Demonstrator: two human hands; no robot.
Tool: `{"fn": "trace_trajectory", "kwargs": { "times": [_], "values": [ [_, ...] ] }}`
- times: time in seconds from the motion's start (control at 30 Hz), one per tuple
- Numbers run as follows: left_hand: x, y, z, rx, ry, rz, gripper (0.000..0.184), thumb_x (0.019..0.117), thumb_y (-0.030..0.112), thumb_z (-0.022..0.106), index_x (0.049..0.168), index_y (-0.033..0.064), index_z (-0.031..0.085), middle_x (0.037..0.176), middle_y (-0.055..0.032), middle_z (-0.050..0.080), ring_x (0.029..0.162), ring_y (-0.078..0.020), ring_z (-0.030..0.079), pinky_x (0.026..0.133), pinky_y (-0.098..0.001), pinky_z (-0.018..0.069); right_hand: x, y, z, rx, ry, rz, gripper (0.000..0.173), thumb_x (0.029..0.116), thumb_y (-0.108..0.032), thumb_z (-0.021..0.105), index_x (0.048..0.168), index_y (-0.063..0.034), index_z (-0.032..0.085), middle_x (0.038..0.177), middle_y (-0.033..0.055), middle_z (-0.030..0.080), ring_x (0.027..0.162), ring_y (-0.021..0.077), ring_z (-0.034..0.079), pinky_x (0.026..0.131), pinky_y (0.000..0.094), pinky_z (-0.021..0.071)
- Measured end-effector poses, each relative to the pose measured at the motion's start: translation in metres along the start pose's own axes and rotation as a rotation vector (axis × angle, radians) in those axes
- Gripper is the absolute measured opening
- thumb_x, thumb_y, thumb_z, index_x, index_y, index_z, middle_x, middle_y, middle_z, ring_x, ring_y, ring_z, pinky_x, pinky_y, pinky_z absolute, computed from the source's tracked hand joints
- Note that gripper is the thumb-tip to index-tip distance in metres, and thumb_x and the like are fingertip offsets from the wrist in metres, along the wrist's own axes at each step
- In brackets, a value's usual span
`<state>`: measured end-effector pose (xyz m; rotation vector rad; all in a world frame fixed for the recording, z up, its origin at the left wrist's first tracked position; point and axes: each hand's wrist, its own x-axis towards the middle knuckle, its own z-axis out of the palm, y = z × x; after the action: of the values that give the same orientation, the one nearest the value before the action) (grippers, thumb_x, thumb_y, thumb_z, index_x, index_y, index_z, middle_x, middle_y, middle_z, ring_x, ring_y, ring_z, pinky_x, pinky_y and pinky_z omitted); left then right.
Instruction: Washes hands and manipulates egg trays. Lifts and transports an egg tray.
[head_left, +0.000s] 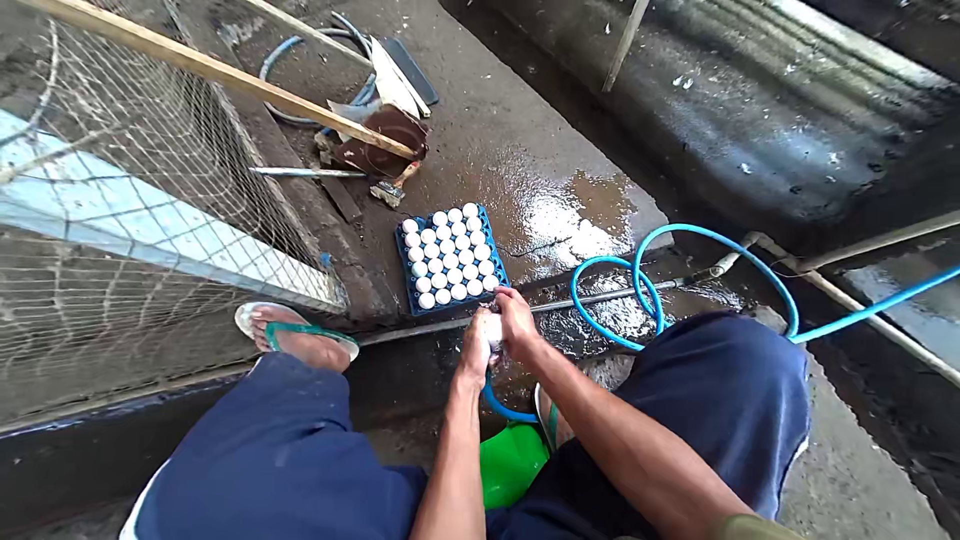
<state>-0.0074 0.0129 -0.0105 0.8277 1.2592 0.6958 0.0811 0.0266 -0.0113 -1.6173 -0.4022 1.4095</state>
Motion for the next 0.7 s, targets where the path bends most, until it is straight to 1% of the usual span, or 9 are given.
{"fn": "trace_trajectory", "kwargs": {
  "times": [0.07,0.13,0.23,0.33,0.37,0.47,0.53,0.6,0.7],
  "values": [
    [0.003,-0.004,-0.004,-0.084,-0.081,-0.033,0.038,0.1114,0.036,0.028,0.108,0.0105,0.055,0.067,0.0006,0.050,0.043,-0.0062,0.040,0.038,-0.0208,0.0355,0.007,-0.006,-0.002,0.123,-0.053,0.198,0.033,0.1089,-0.031,0.041,0.125,-0.0064,0.058,0.098,0.0133,0.063,0.082,0.0228,0.063,0.072,0.0426,0.0539],
    [0.006,-0.007,-0.006,-0.062,-0.005,0.034,0.036,0.1113,0.035,0.034,0.130,0.0075,0.048,0.088,-0.0042,0.057,0.060,-0.0082,0.051,0.050,-0.0242,0.0456,-0.001,-0.005,0.003,0.011,-0.054,0.101,0.038,0.1100,-0.034,0.039,0.128,-0.0065,0.058,0.097,0.0128,0.064,0.078,0.0213,0.063,0.066,0.0400,0.0539],
    [0.001,-0.005,-0.005,-0.137,0.018,0.096,0.047,0.1127,0.029,0.022,0.143,0.0020,0.044,0.123,-0.0110,0.060,0.104,-0.0122,0.059,0.090,-0.0315,0.0510,-0.019,0.001,0.008,-0.350,-0.066,-0.268,0.043,0.1070,-0.023,0.037,0.140,-0.0040,0.058,0.129,0.0188,0.066,0.120,0.0278,0.064,0.102,0.0498,0.0494],
    [-0.004,-0.001,0.005,-0.105,0.120,0.012,0.051,0.1126,0.037,0.021,0.100,0.0079,0.060,0.069,-0.0005,0.057,0.051,-0.0059,0.049,0.046,-0.0226,0.0428,-0.008,0.003,0.007,-0.272,-0.020,-0.188,0.039,0.1060,-0.025,0.042,0.133,-0.0071,0.064,0.122,0.0181,0.067,0.113,0.0284,0.064,0.096,0.0519,0.0500],
    [-0.001,-0.003,0.007,-0.078,0.152,0.035,0.050,0.1126,0.035,0.022,0.097,0.0072,0.060,0.068,-0.0011,0.056,0.052,-0.0058,0.049,0.046,-0.0221,0.0429,-0.005,0.001,0.007,-0.219,-0.016,-0.120,0.038,0.1078,-0.027,0.042,0.134,-0.0069,0.062,0.123,0.0181,0.066,0.113,0.0282,0.062,0.096,0.0518,0.0496],
    [0.005,-0.007,0.001,-0.028,0.132,0.153,0.044,0.1125,0.017,0.025,0.135,-0.0097,0.051,0.129,-0.0207,0.059,0.113,-0.0179,0.057,0.101,-0.0326,0.0455,-0.024,0.000,0.013,-0.277,-0.013,-0.186,0.041,0.1072,-0.025,0.040,0.138,-0.0059,0.059,0.129,0.0182,0.065,0.121,0.0288,0.062,0.103,0.0525,0.0481],
    [-0.005,-0.002,-0.001,0.009,0.097,0.063,0.050,0.1136,0.029,0.020,0.131,-0.0012,0.057,0.112,-0.0122,0.064,0.095,-0.0127,0.060,0.084,-0.0305,0.0504,-0.019,0.001,0.009,-0.238,-0.028,-0.167,0.041,0.1050,-0.022,0.044,0.139,-0.0063,0.060,0.128,0.0180,0.066,0.117,0.0280,0.064,0.100,0.0520,0.0496],
    [-0.001,-0.006,0.002,-0.051,0.031,0.038,0.044,0.1120,0.035,0.021,0.111,0.0083,0.055,0.070,-0.0004,0.055,0.048,-0.0061,0.045,0.042,-0.0219,0.0394,0.000,-0.006,0.003,-0.064,-0.071,0.042,0.039,0.1078,-0.024,0.043,0.141,-0.0057,0.053,0.122,0.0174,0.065,0.105,0.0256,0.065,0.090,0.0470,0.0535],
    [0.002,-0.010,-0.001,-0.112,-0.032,0.117,0.036,0.1104,0.030,0.034,0.137,0.0067,0.041,0.090,-0.0057,0.059,0.059,-0.0095,0.055,0.051,-0.0254,0.0498,0.005,-0.003,0.001,0.012,0.003,0.045,0.039,0.1111,-0.030,0.036,0.134,-0.0041,0.054,0.107,0.0166,0.064,0.092,0.0245,0.064,0.080,0.0441,0.0540]
  ]
}}
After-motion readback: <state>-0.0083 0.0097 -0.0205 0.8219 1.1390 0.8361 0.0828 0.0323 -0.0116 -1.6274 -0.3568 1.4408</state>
